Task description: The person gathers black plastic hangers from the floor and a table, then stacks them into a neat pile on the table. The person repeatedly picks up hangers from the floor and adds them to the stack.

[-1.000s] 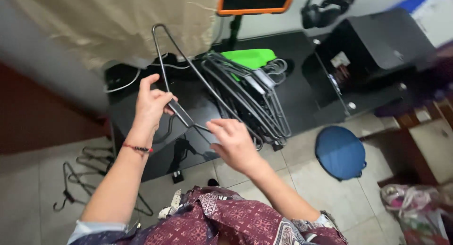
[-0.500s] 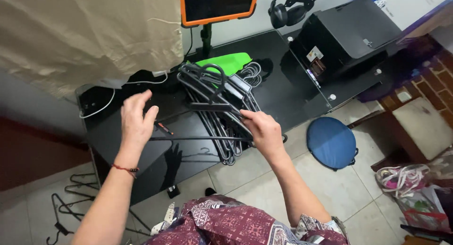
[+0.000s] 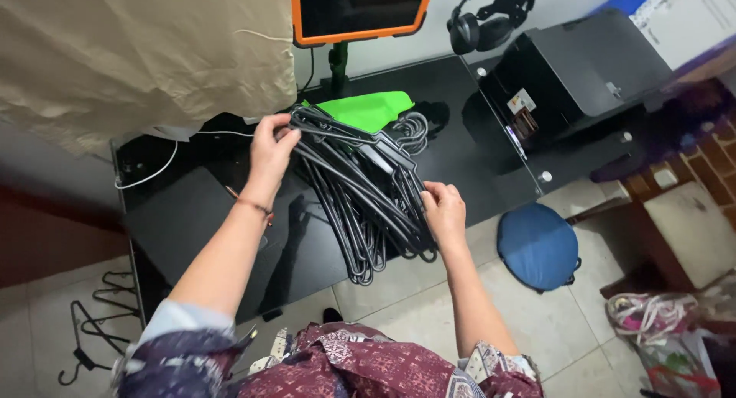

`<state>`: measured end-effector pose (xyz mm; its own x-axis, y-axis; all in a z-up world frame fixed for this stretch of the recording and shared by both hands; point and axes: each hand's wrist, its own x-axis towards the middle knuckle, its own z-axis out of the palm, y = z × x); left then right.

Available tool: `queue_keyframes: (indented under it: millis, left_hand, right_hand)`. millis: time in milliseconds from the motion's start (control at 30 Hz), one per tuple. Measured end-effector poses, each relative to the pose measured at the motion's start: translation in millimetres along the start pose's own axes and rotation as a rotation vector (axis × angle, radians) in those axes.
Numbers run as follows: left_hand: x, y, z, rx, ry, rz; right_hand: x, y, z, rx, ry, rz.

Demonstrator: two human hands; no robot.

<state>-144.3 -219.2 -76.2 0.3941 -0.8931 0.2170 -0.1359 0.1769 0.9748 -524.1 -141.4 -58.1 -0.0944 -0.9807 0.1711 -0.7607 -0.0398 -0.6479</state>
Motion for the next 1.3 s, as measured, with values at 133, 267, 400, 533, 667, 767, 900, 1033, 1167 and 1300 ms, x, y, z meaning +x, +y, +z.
queue_keyframes:
  millis: [133, 267, 400, 533, 667, 767, 900, 1033, 1167, 1300]
  left_hand:
    - [31.3, -27.3, 31.0, 0.047, 0.042, 0.065]
    - [17.2, -45.7, 37.0, 0.319, 0.088, 0.328]
    - [-50.8, -49.7, -5.0, 0.676, 0.155, 0.26]
    - [-134.4, -31.1, -98.4, 1.145, 0.295, 0.231]
    - [-193.7, -47.7, -172.4, 1.224, 0.098, -0.46]
    - [-207.9, -62.1, -187.6, 1.201, -0.021, -0.593]
    - [-199.5, -72.7, -179.7, 1.234, -0.135, -0.426]
    - [-157.5, -97.1, -188.3, 1.27, -0.09, -0.203]
    - [-118.2, -111.1, -192.9, 1.206, -0.216, -0.248]
    - [-102.1, -129.5, -189.7, 1.192, -0.189, -0.183]
  right_hand:
    - [15.0, 15.1, 17.2, -0.141, -0.043, 0.02]
    - [23.1, 22.1, 25.7, -0.185, -0.053, -0.105]
    - [27.5, 25.8, 31.9, -0.239, -0.043, -0.147]
    - [29.1, 35.2, 36.0, -0.202, -0.035, -0.118]
    - [26.3, 34.5, 28.0, -0.184, 0.026, -0.169]
    - [20.2, -9.4, 9.2, -0.108, 0.043, -0.257]
    - [13.7, -63.3, 0.5, -0.045, 0.04, -0.448]
    - [-0.7, -105.3, 6.4, -0.009, -0.009, -0.524]
    - [-18.6, -134.2, 14.4, 0.017, -0.063, -0.568]
    - [-31.0, -131.8, 34.8, 0.02, -0.125, -0.595]
